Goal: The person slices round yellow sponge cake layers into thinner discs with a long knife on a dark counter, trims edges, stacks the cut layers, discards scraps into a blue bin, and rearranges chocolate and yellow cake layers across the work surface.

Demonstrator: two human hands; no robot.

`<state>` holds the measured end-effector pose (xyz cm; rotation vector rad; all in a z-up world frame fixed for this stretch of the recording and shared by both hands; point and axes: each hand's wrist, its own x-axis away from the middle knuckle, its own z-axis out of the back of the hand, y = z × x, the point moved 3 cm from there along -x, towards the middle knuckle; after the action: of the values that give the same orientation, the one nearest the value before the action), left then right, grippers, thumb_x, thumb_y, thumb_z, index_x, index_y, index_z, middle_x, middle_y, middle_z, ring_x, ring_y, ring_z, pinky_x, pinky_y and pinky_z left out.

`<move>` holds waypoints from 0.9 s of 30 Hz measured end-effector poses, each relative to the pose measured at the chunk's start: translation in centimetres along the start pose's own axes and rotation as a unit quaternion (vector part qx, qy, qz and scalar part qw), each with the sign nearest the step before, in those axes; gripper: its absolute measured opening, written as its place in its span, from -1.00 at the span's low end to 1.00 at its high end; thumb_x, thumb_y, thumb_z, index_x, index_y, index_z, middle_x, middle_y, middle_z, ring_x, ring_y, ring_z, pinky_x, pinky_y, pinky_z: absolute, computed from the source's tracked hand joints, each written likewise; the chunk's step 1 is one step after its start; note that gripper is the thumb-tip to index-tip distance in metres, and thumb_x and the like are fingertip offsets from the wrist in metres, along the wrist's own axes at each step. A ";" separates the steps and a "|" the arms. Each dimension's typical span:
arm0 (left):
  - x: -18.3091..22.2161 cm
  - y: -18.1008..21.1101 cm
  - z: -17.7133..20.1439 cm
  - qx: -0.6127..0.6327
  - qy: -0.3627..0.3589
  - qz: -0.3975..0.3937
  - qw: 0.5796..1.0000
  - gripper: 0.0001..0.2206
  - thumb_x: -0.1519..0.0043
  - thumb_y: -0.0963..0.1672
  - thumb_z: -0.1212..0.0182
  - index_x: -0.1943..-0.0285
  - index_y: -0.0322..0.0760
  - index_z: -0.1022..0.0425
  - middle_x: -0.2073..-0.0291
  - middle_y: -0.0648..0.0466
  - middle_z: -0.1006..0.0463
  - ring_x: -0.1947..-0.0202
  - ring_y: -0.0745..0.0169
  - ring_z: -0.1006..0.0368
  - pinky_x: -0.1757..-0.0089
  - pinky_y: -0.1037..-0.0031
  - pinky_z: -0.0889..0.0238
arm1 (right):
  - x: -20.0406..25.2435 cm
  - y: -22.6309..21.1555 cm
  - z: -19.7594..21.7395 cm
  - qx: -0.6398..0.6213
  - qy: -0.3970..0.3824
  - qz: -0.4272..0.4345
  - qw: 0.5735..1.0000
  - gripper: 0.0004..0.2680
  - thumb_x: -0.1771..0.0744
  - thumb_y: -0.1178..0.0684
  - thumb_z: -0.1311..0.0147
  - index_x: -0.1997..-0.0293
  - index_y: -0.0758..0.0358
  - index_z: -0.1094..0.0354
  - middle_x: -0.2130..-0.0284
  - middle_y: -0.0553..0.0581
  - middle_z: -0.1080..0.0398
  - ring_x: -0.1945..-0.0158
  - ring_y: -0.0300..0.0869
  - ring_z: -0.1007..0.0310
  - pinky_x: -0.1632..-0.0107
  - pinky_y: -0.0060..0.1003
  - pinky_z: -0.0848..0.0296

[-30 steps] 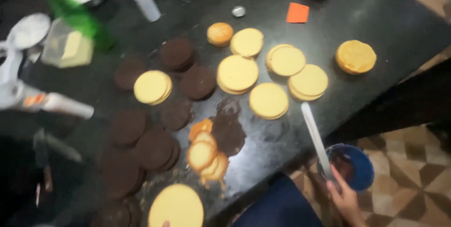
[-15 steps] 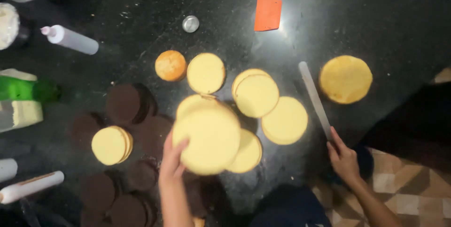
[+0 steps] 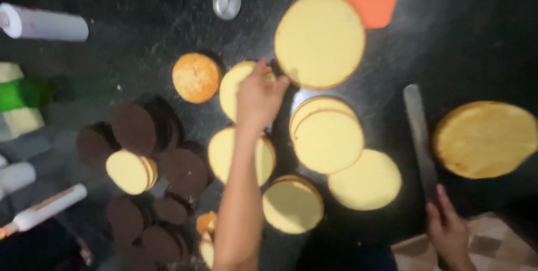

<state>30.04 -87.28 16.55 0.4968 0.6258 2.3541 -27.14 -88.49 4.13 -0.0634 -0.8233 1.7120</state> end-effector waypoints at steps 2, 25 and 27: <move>0.3 -1.1 4.1 0.125 0.013 0.128 0.984 -0.49 -0.20 -0.03 -0.32 -0.28 -0.40 -0.50 0.07 -0.20 -0.71 0.03 0.08 -0.64 -0.04 0.40 -0.44 | 0.7 -0.6 0.8 -0.022 0.028 0.123 0.992 -0.62 -0.40 0.11 -0.12 -0.46 0.16 -0.30 0.04 0.33 -0.51 0.37 -0.18 -0.51 0.29 -0.30 -0.45; 28.2 -12.7 15.7 0.219 0.371 0.069 0.900 -0.36 0.02 -0.18 -0.53 -0.27 -0.31 -0.35 0.01 -0.08 -0.62 0.01 0.10 -0.57 -0.02 0.35 -0.43 | -3.4 1.9 0.0 -0.110 0.008 0.219 0.970 -0.61 -0.47 0.09 -0.10 -0.53 0.29 -0.19 0.06 0.35 -0.48 0.16 -0.14 -0.49 0.03 -0.27 -0.46; 38.4 -15.1 16.8 0.137 0.414 0.059 0.898 -0.50 0.01 -0.18 -0.55 -0.13 -0.32 -0.52 -0.03 -0.09 -0.62 -0.06 -0.01 -0.57 -0.07 0.28 -0.42 | -4.1 1.3 -0.7 -0.202 -0.019 0.244 0.948 -0.60 -0.48 0.12 -0.08 -0.53 0.37 -0.10 0.04 0.35 -0.46 0.15 -0.16 -0.44 0.02 -0.27 -0.45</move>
<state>18.02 -46.23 29.07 -0.4209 1.3487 2.5527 -26.58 -91.86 1.38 -0.5548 -1.2544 1.9752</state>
